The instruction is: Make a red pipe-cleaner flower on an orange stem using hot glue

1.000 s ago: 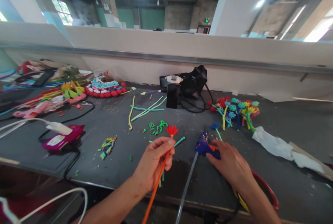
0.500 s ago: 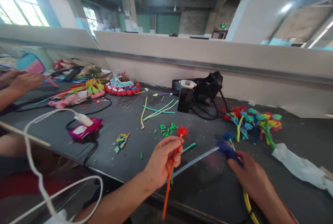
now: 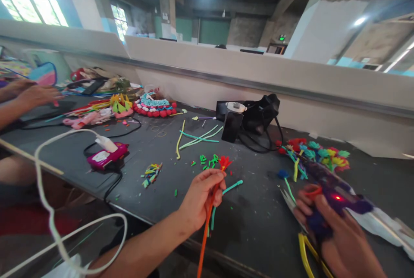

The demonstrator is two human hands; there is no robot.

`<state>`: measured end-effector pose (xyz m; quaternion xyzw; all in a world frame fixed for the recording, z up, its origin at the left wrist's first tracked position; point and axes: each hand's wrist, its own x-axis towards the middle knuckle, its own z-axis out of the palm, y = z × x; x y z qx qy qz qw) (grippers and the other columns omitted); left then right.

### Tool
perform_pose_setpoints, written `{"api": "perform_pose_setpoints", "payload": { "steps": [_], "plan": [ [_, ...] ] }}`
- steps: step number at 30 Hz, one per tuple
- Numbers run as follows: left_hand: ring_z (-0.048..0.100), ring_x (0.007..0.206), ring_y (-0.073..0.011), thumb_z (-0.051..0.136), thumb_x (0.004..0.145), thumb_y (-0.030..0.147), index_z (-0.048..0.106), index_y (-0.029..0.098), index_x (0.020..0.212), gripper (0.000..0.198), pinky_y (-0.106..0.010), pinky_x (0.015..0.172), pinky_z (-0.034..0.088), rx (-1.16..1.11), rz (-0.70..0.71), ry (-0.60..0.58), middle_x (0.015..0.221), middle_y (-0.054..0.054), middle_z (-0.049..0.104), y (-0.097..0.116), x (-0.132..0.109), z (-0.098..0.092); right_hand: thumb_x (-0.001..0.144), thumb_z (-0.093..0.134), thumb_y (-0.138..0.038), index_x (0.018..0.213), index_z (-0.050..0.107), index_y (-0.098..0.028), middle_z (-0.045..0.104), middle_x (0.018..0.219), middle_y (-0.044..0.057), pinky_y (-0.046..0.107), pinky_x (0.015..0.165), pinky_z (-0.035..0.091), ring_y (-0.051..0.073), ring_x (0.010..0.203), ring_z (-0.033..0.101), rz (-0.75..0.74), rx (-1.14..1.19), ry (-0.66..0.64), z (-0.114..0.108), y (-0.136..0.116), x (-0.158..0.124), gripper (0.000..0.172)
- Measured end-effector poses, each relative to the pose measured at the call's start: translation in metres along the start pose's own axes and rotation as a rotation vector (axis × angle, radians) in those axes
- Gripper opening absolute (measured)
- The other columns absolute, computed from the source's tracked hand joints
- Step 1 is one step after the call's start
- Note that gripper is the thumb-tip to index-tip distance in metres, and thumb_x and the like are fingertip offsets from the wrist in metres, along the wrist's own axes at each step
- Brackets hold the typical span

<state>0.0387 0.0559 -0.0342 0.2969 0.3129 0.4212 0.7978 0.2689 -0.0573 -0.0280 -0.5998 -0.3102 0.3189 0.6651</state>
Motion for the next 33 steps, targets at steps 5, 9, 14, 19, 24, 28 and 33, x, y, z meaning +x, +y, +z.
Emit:
{"api": "perform_pose_setpoints", "payload": {
  "steps": [5,9,14,19,24,28,33],
  "plan": [
    [0.042,0.035,-0.0036,0.073,0.069,0.029,0.061,0.015,0.079,0.022,-0.018,0.035,0.027,0.011,-0.035,-0.003,0.058,0.005,0.057,-0.002,0.0,0.0,0.064,0.078,-0.051,0.094,0.071,-0.019,0.07,0.084,0.009,0.029,0.061,0.055,0.021,0.071,0.065,0.242,-0.037,-0.192,0.034,0.011,-0.026,0.044],
    [0.042,0.034,-0.0035,0.073,0.069,0.03,0.06,0.015,0.078,0.021,-0.017,0.034,0.027,0.018,-0.033,-0.014,0.058,0.004,0.058,-0.002,-0.002,0.001,0.065,0.075,-0.055,0.09,0.074,-0.02,0.074,0.084,0.009,0.028,0.062,0.055,0.022,0.073,0.067,0.119,-0.243,-0.235,0.04,0.022,-0.029,0.043],
    [0.042,0.033,-0.0042,0.07,0.073,0.029,0.059,0.015,0.079,0.018,-0.017,0.034,0.03,0.031,-0.03,-0.033,0.058,0.004,0.058,-0.003,-0.004,0.001,0.065,0.072,-0.062,0.085,0.075,-0.021,0.076,0.084,0.01,0.029,0.059,0.057,0.024,0.069,0.069,0.037,-0.328,-0.19,0.038,0.029,-0.028,0.046],
    [0.043,0.033,-0.0039,0.066,0.077,0.026,0.06,0.014,0.08,0.013,-0.016,0.033,0.031,0.052,-0.025,-0.048,0.06,0.003,0.058,-0.005,-0.005,0.002,0.067,0.069,-0.066,0.082,0.074,-0.021,0.076,0.079,0.01,0.029,0.06,0.057,0.024,0.07,0.07,-0.024,-0.33,-0.103,0.047,0.032,-0.036,0.048],
    [0.044,0.034,-0.0039,0.068,0.077,0.027,0.061,0.015,0.08,0.015,-0.016,0.033,0.032,0.051,-0.04,-0.06,0.06,0.003,0.058,-0.005,-0.006,0.003,0.062,0.069,-0.07,0.079,0.073,-0.021,0.075,0.077,0.008,0.029,0.066,0.057,0.023,0.07,0.069,-0.012,-0.312,-0.06,0.059,0.032,-0.042,0.052],
    [0.044,0.034,-0.0039,0.067,0.078,0.027,0.06,0.015,0.079,0.014,-0.015,0.033,0.032,0.044,-0.057,-0.061,0.06,0.002,0.059,-0.005,-0.007,0.004,0.06,0.069,-0.072,0.076,0.073,-0.021,0.075,0.075,0.007,0.029,0.069,0.057,0.023,0.07,0.069,-0.017,-0.323,-0.05,0.06,0.031,-0.042,0.053],
    [0.044,0.033,-0.0038,0.068,0.078,0.026,0.06,0.014,0.08,0.014,-0.015,0.033,0.032,0.051,-0.054,-0.067,0.061,0.002,0.059,-0.006,-0.007,0.004,0.065,0.069,-0.067,0.076,0.073,-0.02,0.075,0.076,0.009,0.029,0.065,0.057,0.024,0.07,0.07,-0.061,-0.372,-0.058,0.057,0.032,-0.04,0.048]
  ]
}}
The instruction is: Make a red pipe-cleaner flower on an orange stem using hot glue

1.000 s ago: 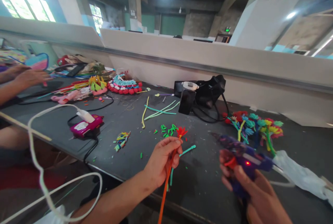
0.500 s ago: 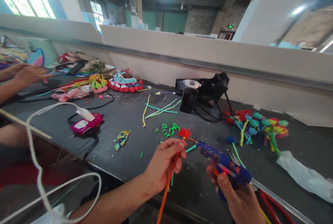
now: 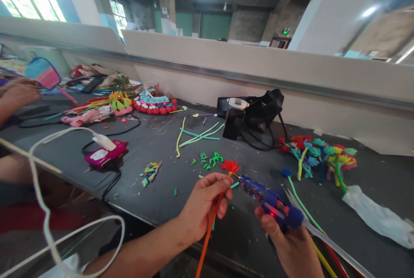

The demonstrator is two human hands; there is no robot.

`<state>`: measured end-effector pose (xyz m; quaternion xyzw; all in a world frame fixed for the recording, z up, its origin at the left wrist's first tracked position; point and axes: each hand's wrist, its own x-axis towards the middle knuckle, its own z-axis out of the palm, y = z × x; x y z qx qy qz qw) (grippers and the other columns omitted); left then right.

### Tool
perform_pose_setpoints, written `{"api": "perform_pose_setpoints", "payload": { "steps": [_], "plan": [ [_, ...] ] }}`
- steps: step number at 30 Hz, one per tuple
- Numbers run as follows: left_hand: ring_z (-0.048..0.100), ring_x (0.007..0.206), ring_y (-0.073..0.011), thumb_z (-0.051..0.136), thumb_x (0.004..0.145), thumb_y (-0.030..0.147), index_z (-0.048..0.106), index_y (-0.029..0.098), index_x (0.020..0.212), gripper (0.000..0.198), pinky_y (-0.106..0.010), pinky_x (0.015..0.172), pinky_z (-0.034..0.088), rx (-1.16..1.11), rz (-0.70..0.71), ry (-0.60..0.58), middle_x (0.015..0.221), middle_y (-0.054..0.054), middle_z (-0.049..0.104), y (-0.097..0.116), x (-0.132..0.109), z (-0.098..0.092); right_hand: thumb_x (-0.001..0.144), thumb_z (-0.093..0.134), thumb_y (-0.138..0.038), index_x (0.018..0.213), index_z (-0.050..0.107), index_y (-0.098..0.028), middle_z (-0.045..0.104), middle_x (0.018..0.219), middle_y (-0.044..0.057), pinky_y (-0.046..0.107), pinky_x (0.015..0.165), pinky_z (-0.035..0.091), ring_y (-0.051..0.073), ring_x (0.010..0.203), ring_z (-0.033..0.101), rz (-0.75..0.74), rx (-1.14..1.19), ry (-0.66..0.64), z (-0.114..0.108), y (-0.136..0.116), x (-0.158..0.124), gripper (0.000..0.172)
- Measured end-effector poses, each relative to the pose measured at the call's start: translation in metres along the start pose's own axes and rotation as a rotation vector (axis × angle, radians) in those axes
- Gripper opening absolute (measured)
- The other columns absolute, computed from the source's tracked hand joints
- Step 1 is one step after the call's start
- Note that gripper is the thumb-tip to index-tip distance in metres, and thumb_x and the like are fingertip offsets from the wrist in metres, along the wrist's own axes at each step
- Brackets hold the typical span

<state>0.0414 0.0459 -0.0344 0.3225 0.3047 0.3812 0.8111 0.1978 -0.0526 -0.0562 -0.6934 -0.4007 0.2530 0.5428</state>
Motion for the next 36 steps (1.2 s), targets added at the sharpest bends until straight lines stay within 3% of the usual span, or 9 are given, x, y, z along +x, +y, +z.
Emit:
{"api": "perform_pose_setpoints", "payload": {
  "steps": [13,18,24,31,36],
  "plan": [
    [0.044,0.033,-0.0035,0.069,0.078,0.027,0.059,0.014,0.081,0.017,-0.014,0.032,0.034,-0.002,-0.013,-0.007,0.061,0.002,0.059,-0.001,0.001,-0.001,0.068,0.066,-0.067,0.074,0.074,-0.021,0.074,0.072,0.006,0.026,0.065,0.057,0.021,0.067,0.069,-0.05,-0.047,0.0,-0.002,0.003,0.003,0.047],
    [0.044,0.033,-0.0038,0.07,0.077,0.027,0.059,0.014,0.081,0.018,-0.014,0.031,0.033,-0.005,-0.014,0.0,0.06,0.003,0.059,-0.002,0.001,-0.001,0.065,0.07,-0.062,0.072,0.074,-0.021,0.073,0.068,0.006,0.025,0.058,0.057,0.021,0.06,0.068,-0.115,-0.103,-0.07,-0.008,0.012,0.01,0.042],
    [0.044,0.033,-0.0039,0.07,0.077,0.028,0.059,0.014,0.081,0.018,-0.015,0.031,0.033,-0.005,-0.014,-0.002,0.06,0.002,0.059,-0.003,0.001,-0.001,0.067,0.065,-0.069,0.071,0.072,-0.021,0.072,0.067,0.005,0.025,0.062,0.056,0.02,0.062,0.067,-0.084,-0.082,0.03,-0.001,0.001,0.003,0.049],
    [0.044,0.033,-0.0037,0.07,0.076,0.028,0.059,0.014,0.08,0.018,-0.015,0.031,0.032,0.006,-0.009,0.0,0.06,0.002,0.059,-0.002,0.001,0.0,0.067,0.068,-0.063,0.074,0.074,-0.02,0.075,0.073,0.007,0.026,0.06,0.057,0.023,0.065,0.069,-0.158,-0.168,-0.063,-0.01,0.013,0.014,0.044],
    [0.044,0.032,-0.0036,0.07,0.076,0.027,0.059,0.014,0.079,0.017,-0.015,0.032,0.032,0.005,-0.012,0.007,0.06,0.002,0.059,-0.001,0.001,0.001,0.067,0.066,-0.066,0.074,0.074,-0.02,0.073,0.067,0.005,0.026,0.058,0.056,0.021,0.061,0.068,-0.165,-0.209,-0.04,-0.011,0.016,0.014,0.047]
  ]
}}
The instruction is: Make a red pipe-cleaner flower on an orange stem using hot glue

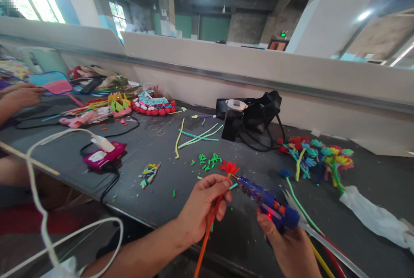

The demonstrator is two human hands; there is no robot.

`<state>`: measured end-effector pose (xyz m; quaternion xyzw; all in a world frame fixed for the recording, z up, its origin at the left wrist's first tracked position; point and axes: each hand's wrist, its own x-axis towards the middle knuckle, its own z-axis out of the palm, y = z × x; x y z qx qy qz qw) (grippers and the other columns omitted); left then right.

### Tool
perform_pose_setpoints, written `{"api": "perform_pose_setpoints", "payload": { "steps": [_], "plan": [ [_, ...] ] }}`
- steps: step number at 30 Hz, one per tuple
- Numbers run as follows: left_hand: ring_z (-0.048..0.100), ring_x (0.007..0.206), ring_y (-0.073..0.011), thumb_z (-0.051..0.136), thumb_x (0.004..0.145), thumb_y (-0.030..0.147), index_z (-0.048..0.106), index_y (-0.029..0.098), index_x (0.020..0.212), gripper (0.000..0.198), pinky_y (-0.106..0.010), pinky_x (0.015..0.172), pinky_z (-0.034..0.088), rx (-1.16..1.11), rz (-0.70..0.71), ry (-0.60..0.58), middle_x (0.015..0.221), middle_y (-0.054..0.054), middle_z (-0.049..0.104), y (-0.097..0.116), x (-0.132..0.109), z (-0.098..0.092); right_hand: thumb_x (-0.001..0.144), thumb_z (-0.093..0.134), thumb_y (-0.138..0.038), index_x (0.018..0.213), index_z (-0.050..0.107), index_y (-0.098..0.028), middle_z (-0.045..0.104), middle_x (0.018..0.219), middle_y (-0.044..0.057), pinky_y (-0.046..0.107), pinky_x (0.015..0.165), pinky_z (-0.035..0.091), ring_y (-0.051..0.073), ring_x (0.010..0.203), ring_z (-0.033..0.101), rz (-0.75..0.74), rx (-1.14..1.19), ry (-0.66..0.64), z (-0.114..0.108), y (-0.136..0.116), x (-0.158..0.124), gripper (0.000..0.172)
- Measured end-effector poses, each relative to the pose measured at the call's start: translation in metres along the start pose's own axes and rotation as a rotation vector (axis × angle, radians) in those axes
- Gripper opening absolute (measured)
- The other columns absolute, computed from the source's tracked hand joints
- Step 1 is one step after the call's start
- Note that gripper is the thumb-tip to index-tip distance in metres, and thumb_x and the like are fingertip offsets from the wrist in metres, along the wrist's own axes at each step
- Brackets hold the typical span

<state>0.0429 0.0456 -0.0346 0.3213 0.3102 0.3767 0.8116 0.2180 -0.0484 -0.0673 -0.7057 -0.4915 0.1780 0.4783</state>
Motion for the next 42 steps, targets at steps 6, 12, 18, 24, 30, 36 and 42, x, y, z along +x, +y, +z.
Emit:
{"api": "perform_pose_setpoints", "payload": {
  "steps": [6,12,18,24,30,36,42],
  "plan": [
    [0.044,0.032,-0.0037,0.07,0.076,0.027,0.059,0.015,0.079,0.017,-0.015,0.032,0.032,-0.002,-0.012,0.0,0.06,0.002,0.06,0.0,-0.001,0.0,0.065,0.066,-0.069,0.07,0.072,-0.021,0.07,0.06,0.003,0.025,0.056,0.054,0.02,0.058,0.066,0.06,0.039,0.048,0.005,-0.012,-0.006,0.049],
    [0.044,0.032,-0.0035,0.068,0.077,0.025,0.06,0.014,0.079,0.014,-0.015,0.032,0.032,-0.003,-0.006,-0.009,0.059,0.002,0.06,0.001,0.0,-0.001,0.069,0.065,-0.065,0.071,0.071,-0.02,0.07,0.064,0.003,0.025,0.057,0.053,0.02,0.06,0.064,0.092,0.059,0.052,0.008,-0.016,-0.009,0.046],
    [0.043,0.032,-0.0037,0.07,0.076,0.027,0.06,0.014,0.079,0.016,-0.016,0.032,0.031,-0.022,0.028,0.0,0.057,0.003,0.059,0.004,0.0,-0.001,0.073,0.065,-0.057,0.078,0.069,-0.021,0.071,0.069,0.003,0.026,0.056,0.053,0.021,0.062,0.065,-0.007,-0.014,-0.056,0.001,-0.007,0.0,0.037],
    [0.042,0.034,-0.0038,0.07,0.073,0.027,0.061,0.014,0.079,0.017,-0.016,0.033,0.03,-0.023,0.091,0.026,0.057,0.003,0.058,0.01,0.003,-0.005,0.078,0.061,-0.057,0.091,0.06,-0.024,0.068,0.084,0.004,0.03,0.068,0.051,0.023,0.079,0.066,-0.235,-0.413,0.044,-0.019,0.018,0.027,0.036],
    [0.043,0.035,-0.0032,0.068,0.075,0.028,0.06,0.015,0.08,0.016,-0.016,0.035,0.029,-0.006,0.149,0.062,0.059,0.004,0.057,0.014,0.01,-0.012,0.077,0.059,-0.052,0.094,0.053,-0.023,0.064,0.095,0.006,0.034,0.07,0.047,0.025,0.086,0.064,-0.175,-0.68,-0.013,-0.032,0.059,0.056,0.034],
    [0.044,0.036,-0.0034,0.068,0.076,0.029,0.06,0.015,0.081,0.017,-0.017,0.035,0.029,-0.005,0.156,0.056,0.06,0.004,0.057,0.016,0.011,-0.014,0.075,0.059,-0.046,0.089,0.055,-0.022,0.062,0.093,0.005,0.035,0.075,0.046,0.024,0.086,0.062,-0.048,-0.742,-0.13,-0.036,0.075,0.063,0.028],
    [0.043,0.035,-0.0031,0.07,0.073,0.029,0.061,0.015,0.08,0.018,-0.017,0.035,0.028,-0.014,0.129,0.057,0.058,0.004,0.057,0.017,0.009,-0.012,0.074,0.056,-0.035,0.103,0.061,-0.02,0.063,0.104,0.008,0.04,0.089,0.043,0.025,0.096,0.06,-0.199,-0.611,-0.083,-0.034,0.053,0.069,0.033]
  ]
}}
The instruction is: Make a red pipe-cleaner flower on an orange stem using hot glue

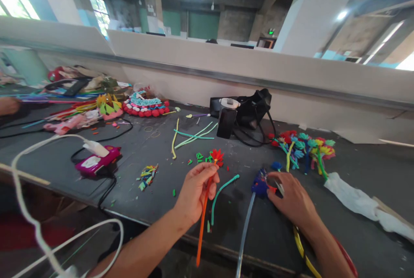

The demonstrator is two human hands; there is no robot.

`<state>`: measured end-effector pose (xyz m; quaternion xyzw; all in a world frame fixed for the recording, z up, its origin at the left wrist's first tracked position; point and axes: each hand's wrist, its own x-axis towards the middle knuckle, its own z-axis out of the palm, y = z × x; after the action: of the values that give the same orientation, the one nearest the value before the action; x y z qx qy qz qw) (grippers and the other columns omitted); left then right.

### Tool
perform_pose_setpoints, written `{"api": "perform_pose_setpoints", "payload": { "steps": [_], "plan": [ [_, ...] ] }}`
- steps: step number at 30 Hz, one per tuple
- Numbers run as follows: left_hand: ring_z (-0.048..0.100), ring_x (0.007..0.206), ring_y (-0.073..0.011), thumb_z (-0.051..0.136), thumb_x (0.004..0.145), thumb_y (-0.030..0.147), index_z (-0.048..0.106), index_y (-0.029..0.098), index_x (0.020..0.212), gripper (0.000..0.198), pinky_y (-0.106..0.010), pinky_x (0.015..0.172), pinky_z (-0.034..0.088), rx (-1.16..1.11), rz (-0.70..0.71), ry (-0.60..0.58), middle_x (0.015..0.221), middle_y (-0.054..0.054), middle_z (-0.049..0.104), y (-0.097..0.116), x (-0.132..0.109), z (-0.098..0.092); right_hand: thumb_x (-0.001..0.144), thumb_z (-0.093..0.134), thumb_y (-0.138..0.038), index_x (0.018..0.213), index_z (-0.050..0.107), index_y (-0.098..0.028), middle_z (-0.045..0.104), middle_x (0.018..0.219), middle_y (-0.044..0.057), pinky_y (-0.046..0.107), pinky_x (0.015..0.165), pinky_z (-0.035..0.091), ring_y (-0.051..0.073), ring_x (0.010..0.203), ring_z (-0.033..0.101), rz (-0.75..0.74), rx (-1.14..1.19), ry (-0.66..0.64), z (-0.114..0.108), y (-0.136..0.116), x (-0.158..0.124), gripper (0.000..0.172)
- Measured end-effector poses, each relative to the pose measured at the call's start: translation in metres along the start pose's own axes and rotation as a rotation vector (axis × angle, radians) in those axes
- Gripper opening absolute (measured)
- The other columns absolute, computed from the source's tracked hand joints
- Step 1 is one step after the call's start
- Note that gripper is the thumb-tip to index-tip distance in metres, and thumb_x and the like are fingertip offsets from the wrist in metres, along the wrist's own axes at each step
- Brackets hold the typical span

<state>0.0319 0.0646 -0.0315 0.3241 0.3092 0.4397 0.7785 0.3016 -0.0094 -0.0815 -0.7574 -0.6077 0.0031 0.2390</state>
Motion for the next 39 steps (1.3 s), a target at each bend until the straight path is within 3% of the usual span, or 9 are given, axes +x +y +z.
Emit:
{"api": "perform_pose_setpoints", "payload": {
  "steps": [2,8,16,20,25,29,32,37,39],
  "plan": [
    [0.043,0.035,-0.0028,0.071,0.073,0.03,0.062,0.015,0.079,0.019,-0.017,0.035,0.029,-0.001,-0.001,-0.009,0.058,0.004,0.057,0.0,0.0,0.0,0.081,0.05,-0.038,0.101,0.063,-0.019,0.064,0.102,0.009,0.037,0.086,0.045,0.023,0.092,0.061,0.052,0.146,0.026,0.0,-0.021,0.01,0.03],
    [0.042,0.034,-0.0029,0.073,0.07,0.032,0.062,0.015,0.079,0.023,-0.017,0.033,0.028,-0.022,0.008,0.002,0.058,0.004,0.057,0.003,-0.001,0.0,0.084,0.052,-0.035,0.082,0.07,-0.022,0.07,0.085,0.004,0.026,0.075,0.045,0.017,0.078,0.064,0.016,0.19,-0.152,0.028,-0.083,0.049,0.022],
    [0.043,0.035,-0.0034,0.072,0.072,0.031,0.06,0.015,0.08,0.021,-0.017,0.034,0.029,-0.021,0.053,0.016,0.059,0.004,0.058,0.004,0.0,-0.002,0.072,0.063,-0.026,0.064,0.067,-0.02,0.07,0.072,0.006,0.026,0.06,0.038,0.019,0.07,0.063,0.148,0.12,-0.209,0.054,-0.103,0.074,0.012],
    [0.042,0.035,-0.0033,0.073,0.07,0.032,0.061,0.015,0.08,0.024,-0.017,0.034,0.029,-0.018,0.026,0.023,0.059,0.004,0.058,0.004,0.0,-0.001,0.069,0.06,-0.019,0.061,0.065,-0.019,0.067,0.066,0.004,0.025,0.061,0.04,0.017,0.067,0.062,0.154,0.228,-0.213,0.046,-0.106,0.061,0.009],
    [0.042,0.034,-0.0035,0.071,0.071,0.031,0.061,0.015,0.079,0.021,-0.016,0.034,0.029,0.015,-0.003,0.007,0.056,0.004,0.057,0.004,-0.004,0.002,0.077,0.055,-0.031,0.074,0.064,-0.017,0.065,0.067,0.001,0.022,0.055,0.043,0.013,0.06,0.058,0.125,0.479,-0.214,0.014,-0.109,0.018,0.017],
    [0.042,0.033,-0.0041,0.071,0.072,0.031,0.061,0.015,0.08,0.02,-0.016,0.033,0.029,0.042,-0.032,-0.023,0.056,0.004,0.058,-0.001,-0.006,0.003,0.075,0.067,-0.045,0.103,0.067,-0.016,0.066,0.074,0.003,0.018,0.039,0.033,0.01,0.054,0.051,0.291,1.031,-0.195,-0.008,-0.112,-0.009,0.041],
    [0.043,0.034,-0.0043,0.07,0.074,0.031,0.061,0.016,0.08,0.019,-0.016,0.033,0.028,0.06,-0.042,-0.037,0.056,0.004,0.058,-0.005,-0.006,0.004,0.075,0.071,-0.041,0.095,0.072,-0.018,0.068,0.076,0.004,0.018,0.044,0.038,0.01,0.058,0.053,0.27,1.172,-0.151,-0.015,-0.112,-0.014,0.031],
    [0.043,0.034,-0.0042,0.069,0.075,0.032,0.059,0.016,0.078,0.019,-0.016,0.032,0.03,0.119,-0.081,-0.039,0.057,0.004,0.058,-0.011,-0.008,0.007,0.076,0.072,-0.034,0.085,0.074,-0.022,0.071,0.087,0.003,0.023,0.07,0.05,0.015,0.081,0.063,0.15,1.115,0.0,-0.02,-0.113,-0.017,0.014],
    [0.044,0.034,-0.0044,0.069,0.076,0.032,0.06,0.016,0.079,0.019,-0.015,0.032,0.03,0.147,-0.103,-0.044,0.057,0.003,0.059,-0.014,-0.01,0.007,0.076,0.073,-0.034,0.085,0.074,-0.022,0.072,0.084,0.003,0.025,0.071,0.052,0.016,0.08,0.064,0.174,1.09,0.042,-0.021,-0.115,-0.018,0.015]
  ]
}}
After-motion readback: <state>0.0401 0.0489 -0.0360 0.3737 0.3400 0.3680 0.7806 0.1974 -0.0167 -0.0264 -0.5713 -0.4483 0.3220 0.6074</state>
